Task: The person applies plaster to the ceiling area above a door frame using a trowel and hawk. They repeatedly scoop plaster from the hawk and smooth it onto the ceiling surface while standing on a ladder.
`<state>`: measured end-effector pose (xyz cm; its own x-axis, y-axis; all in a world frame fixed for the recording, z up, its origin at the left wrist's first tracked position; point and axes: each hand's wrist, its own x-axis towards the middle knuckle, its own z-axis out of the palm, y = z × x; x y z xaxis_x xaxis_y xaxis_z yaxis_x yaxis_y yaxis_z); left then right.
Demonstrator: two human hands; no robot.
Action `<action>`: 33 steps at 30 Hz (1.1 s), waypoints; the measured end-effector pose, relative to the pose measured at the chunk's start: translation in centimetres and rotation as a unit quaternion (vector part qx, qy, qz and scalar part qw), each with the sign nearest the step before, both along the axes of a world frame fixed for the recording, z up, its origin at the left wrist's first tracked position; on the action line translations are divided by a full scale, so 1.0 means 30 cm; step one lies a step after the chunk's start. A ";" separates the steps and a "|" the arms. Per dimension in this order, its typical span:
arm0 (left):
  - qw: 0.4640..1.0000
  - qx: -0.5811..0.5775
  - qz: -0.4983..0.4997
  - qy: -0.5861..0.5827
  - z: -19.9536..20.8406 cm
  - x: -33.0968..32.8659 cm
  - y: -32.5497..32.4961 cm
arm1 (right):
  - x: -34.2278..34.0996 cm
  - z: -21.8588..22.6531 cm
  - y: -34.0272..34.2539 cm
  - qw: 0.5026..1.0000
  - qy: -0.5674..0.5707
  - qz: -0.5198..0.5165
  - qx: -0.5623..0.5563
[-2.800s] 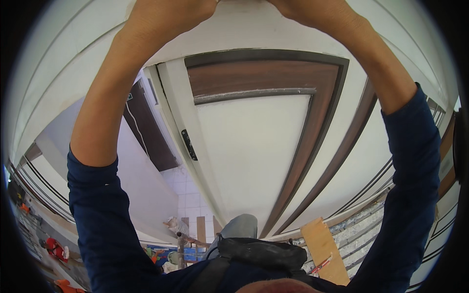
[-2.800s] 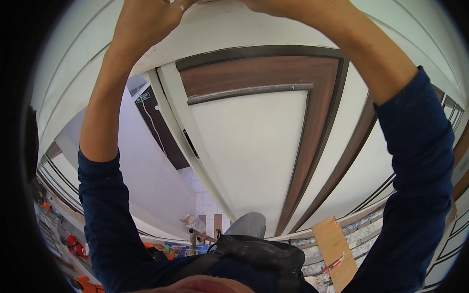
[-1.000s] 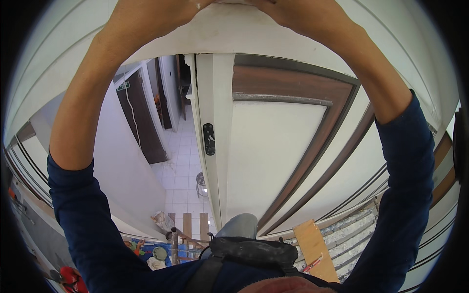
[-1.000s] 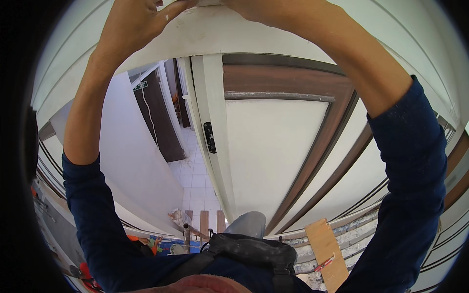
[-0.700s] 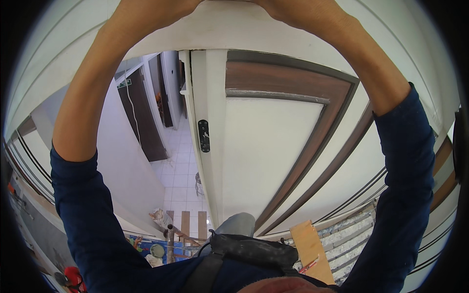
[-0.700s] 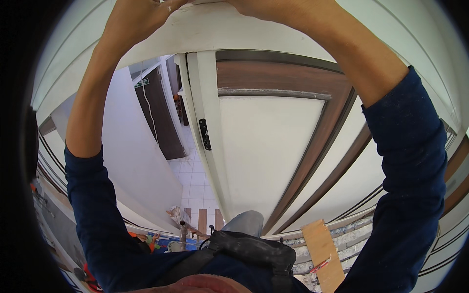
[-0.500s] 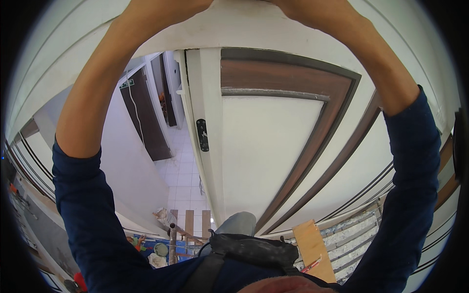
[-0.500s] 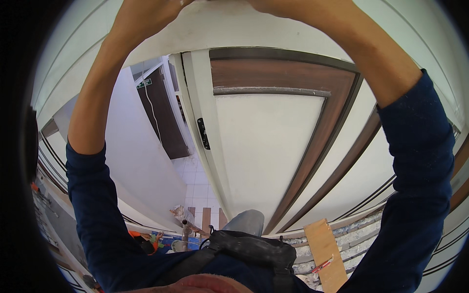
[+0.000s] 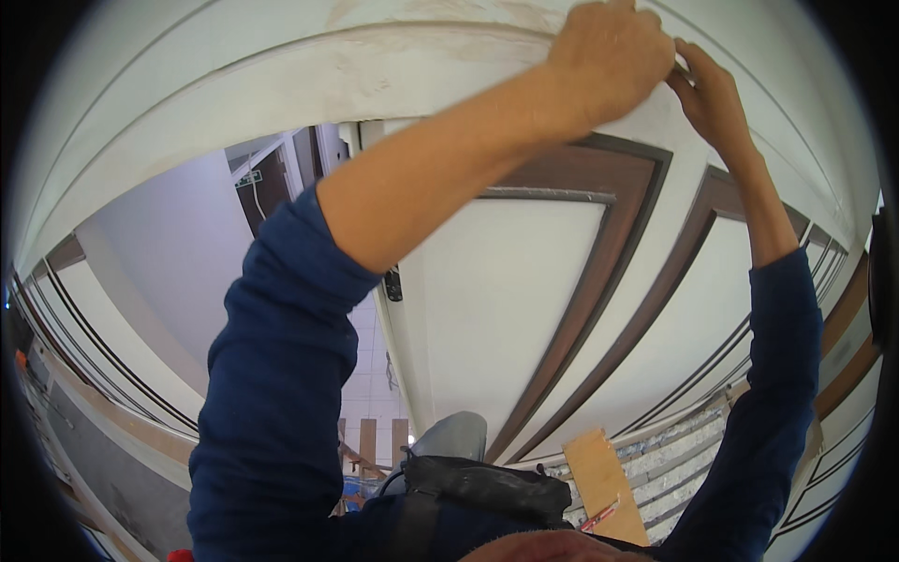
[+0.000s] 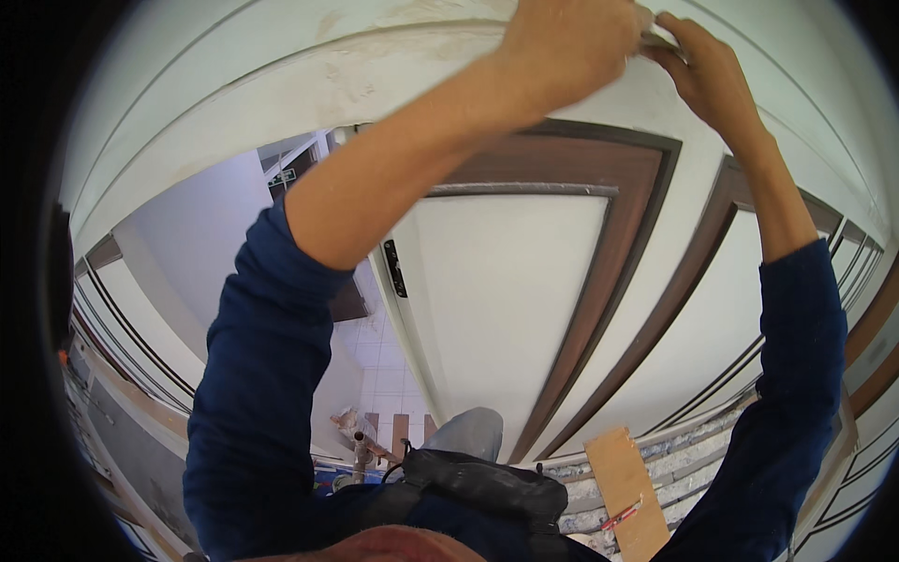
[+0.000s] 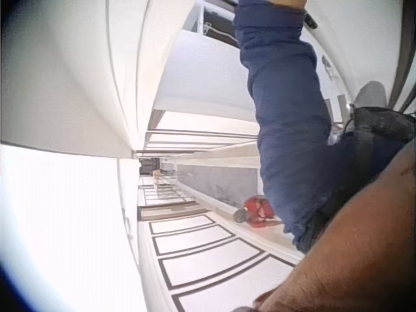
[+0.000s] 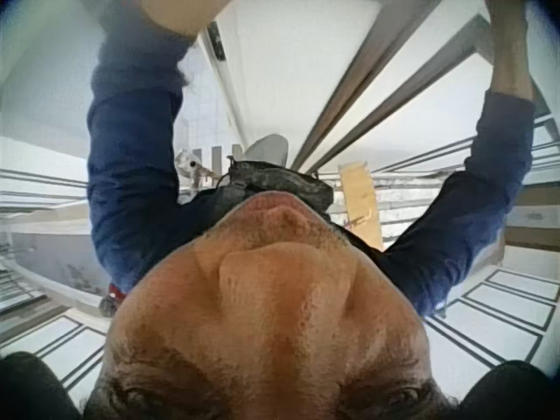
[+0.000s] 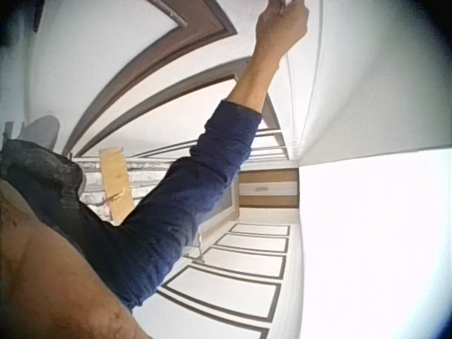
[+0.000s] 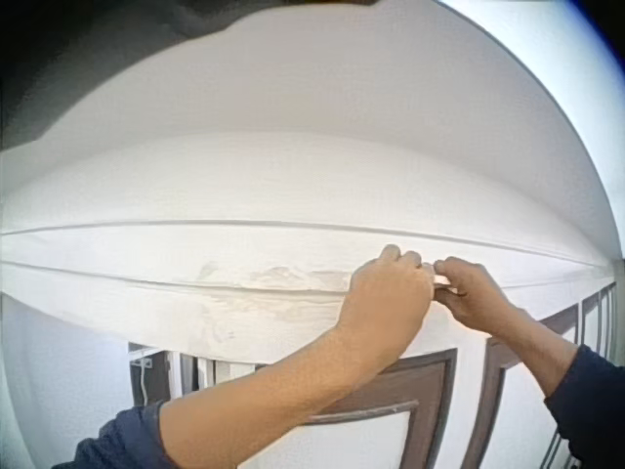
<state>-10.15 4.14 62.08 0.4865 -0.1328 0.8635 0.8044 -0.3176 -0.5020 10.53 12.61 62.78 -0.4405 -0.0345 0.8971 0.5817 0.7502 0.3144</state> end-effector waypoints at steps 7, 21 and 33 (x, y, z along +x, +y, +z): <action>0.987 -0.059 -0.122 0.081 -0.573 -0.384 -0.121 | -0.152 0.066 -0.144 0.978 -0.116 -0.122 0.120; 0.985 -0.145 -0.092 0.035 -0.745 -0.456 0.003 | -0.333 0.089 -0.348 0.978 -0.159 -0.104 0.082; 0.985 -0.151 -0.070 0.032 -0.743 -0.446 0.002 | -0.193 0.060 -0.194 0.974 -0.125 -0.190 0.006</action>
